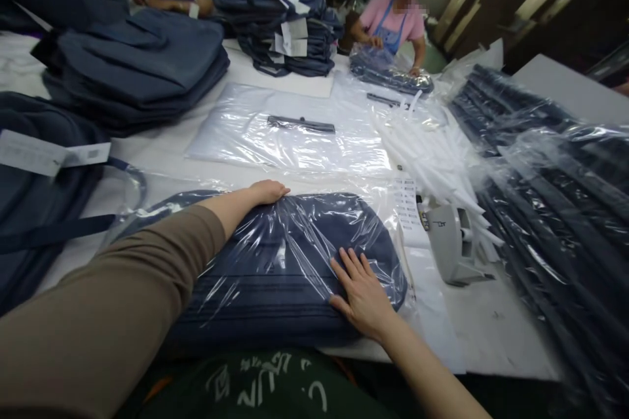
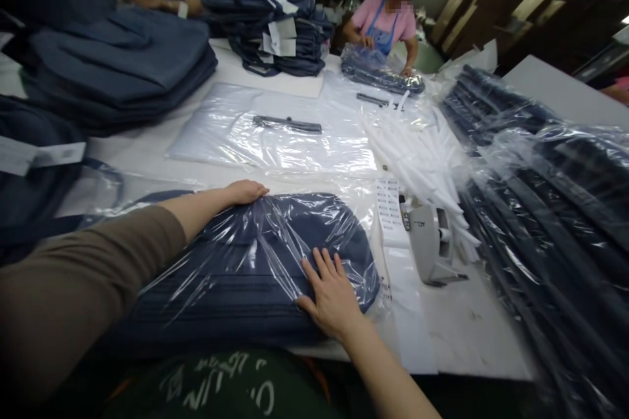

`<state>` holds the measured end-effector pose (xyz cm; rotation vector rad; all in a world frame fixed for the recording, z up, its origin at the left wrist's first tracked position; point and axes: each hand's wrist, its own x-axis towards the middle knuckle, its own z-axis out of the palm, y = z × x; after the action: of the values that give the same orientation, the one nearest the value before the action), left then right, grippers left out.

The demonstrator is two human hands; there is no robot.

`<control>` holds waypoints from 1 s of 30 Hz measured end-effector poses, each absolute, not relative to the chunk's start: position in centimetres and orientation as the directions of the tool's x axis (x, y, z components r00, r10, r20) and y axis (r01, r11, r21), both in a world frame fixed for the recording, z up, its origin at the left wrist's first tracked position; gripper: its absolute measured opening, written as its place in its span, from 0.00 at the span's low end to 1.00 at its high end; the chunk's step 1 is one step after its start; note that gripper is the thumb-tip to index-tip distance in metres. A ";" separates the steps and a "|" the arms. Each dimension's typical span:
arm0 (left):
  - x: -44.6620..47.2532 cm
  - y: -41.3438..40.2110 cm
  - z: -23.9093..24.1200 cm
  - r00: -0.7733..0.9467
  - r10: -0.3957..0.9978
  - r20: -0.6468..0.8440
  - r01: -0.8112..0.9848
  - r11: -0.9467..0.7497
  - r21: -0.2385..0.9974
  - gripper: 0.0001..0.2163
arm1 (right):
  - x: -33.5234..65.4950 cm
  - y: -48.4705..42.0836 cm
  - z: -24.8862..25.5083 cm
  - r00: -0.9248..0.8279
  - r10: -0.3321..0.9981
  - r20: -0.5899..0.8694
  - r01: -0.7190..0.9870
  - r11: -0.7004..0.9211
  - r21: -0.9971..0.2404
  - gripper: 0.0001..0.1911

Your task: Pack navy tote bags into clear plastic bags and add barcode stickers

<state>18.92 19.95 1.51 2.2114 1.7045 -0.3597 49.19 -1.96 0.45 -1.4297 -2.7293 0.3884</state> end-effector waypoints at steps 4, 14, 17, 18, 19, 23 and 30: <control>19.3 19.4 1.6 0.288 0.901 -0.323 0.957 -0.258 0.132 0.28 | 48.1 -4.8 0.5 -0.739 0.669 -0.076 0.652 0.684 -0.326 0.41; 13.2 10.8 12.8 0.320 0.923 0.214 0.896 -0.368 0.247 0.24 | 50.7 -4.8 0.1 -0.611 0.739 0.285 0.718 0.669 -0.194 0.34; 9.9 2.7 14.1 0.183 0.917 0.355 0.931 -0.278 0.238 0.24 | 52.8 -4.4 -2.2 -0.510 0.764 0.396 0.801 0.590 -0.106 0.33; 9.0 -0.3 13.0 0.143 0.916 0.374 0.943 -0.241 0.228 0.23 | 53.3 -4.5 -3.2 -0.502 0.765 0.403 0.811 0.578 -0.088 0.33; 8.1 -3.3 11.2 0.114 0.923 0.367 0.955 -0.204 0.216 0.22 | 53.6 -4.6 -4.1 -0.501 0.766 0.403 0.816 0.574 -0.077 0.33; 4.6 -12.5 0.6 -0.025 0.999 0.031 0.983 0.019 0.183 0.28 | 53.4 -5.0 -6.3 -0.451 0.801 0.393 0.841 0.530 -0.114 0.33; 0.8 -15.7 -3.6 -0.027 0.996 0.082 0.972 0.007 0.236 0.31 | 54.9 -5.5 -5.0 -0.416 0.794 0.443 0.793 0.555 -0.251 0.30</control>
<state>0.81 -15.72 -3.64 2.1121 2.1498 0.3454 54.94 -5.49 -5.00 -1.2745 -2.2744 0.0034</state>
